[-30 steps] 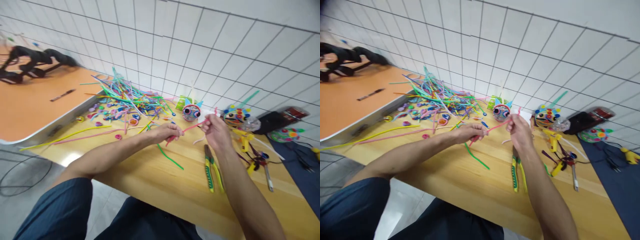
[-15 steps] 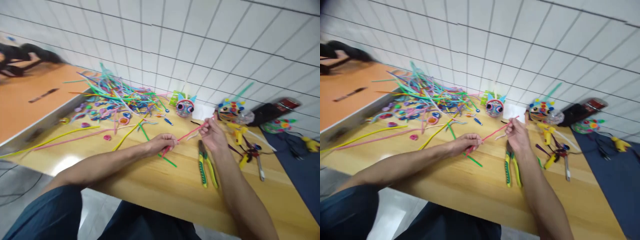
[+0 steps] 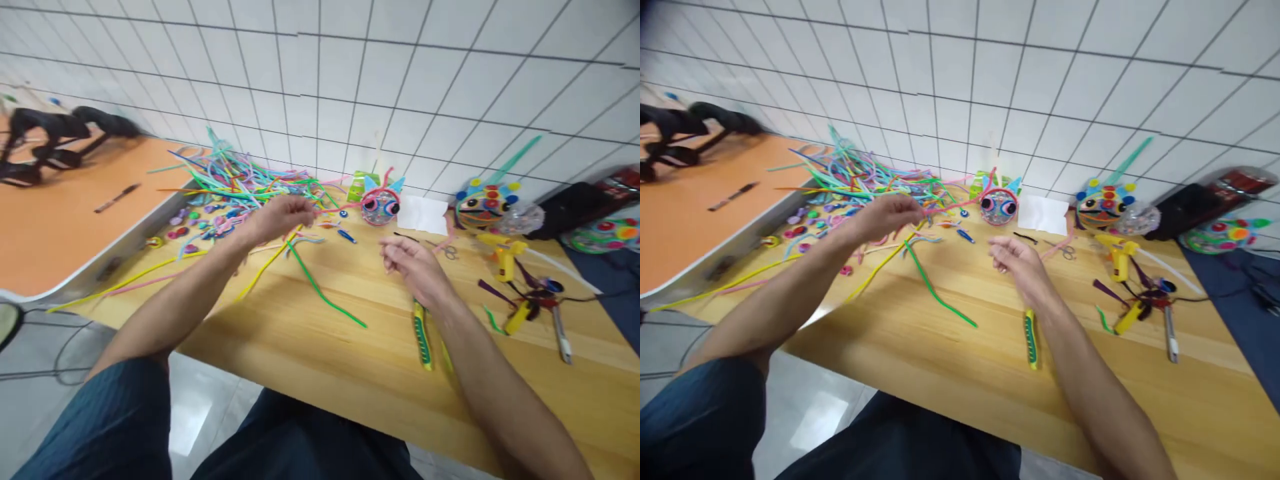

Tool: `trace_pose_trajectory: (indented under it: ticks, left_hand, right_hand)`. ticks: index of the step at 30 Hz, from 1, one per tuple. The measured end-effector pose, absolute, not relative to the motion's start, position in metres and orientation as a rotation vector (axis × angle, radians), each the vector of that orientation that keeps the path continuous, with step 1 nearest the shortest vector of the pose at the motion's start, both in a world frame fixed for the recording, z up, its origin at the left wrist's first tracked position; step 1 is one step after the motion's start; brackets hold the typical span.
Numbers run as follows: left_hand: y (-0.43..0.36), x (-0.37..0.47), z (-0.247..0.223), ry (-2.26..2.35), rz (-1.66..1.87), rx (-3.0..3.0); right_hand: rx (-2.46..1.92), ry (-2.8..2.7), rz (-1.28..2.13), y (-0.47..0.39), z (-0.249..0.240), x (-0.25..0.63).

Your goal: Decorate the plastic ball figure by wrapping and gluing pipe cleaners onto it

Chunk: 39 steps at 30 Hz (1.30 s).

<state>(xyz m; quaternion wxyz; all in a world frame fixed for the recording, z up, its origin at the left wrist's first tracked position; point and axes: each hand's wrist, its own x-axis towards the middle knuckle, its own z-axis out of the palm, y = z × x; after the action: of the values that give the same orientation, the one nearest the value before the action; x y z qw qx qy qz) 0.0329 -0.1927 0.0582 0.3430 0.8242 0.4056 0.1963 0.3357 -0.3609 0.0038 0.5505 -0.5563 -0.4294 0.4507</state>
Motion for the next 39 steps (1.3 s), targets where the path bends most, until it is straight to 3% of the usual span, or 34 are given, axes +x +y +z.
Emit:
trace_pose_trajectory:
  ticks: [5, 12, 16, 22, 27, 39]
  left_hand:
    - [-0.119, -0.017, 0.094, 1.538, 0.553, 2.382]
    - [-0.086, -0.023, 0.079, 1.802, 0.447, 2.446]
    - [-0.120, -0.007, 0.065, 1.533, 0.399, 2.607]
    - [-0.234, 0.025, 0.011, 0.605, 0.029, 2.827]
    - [-0.267, 0.040, -0.018, 0.589, -0.090, 2.843]
    - [-0.293, 0.078, 0.038, 0.685, 0.342, 2.574]
  right_hand:
    - [-1.557, -1.568, 1.066, -0.374, -0.008, 0.296]
    - [-1.829, -2.107, 0.743, -0.394, -0.012, 0.257]
    - [-1.844, -2.267, 0.587, -0.396, -0.018, 0.254]
    - [-1.901, -2.371, 0.498, -0.395, -0.022, 0.251]
    - [-1.970, -2.461, 0.451, -0.392, -0.012, 0.245]
    - [-1.909, -2.143, 0.255, -0.411, 0.036, 0.293]
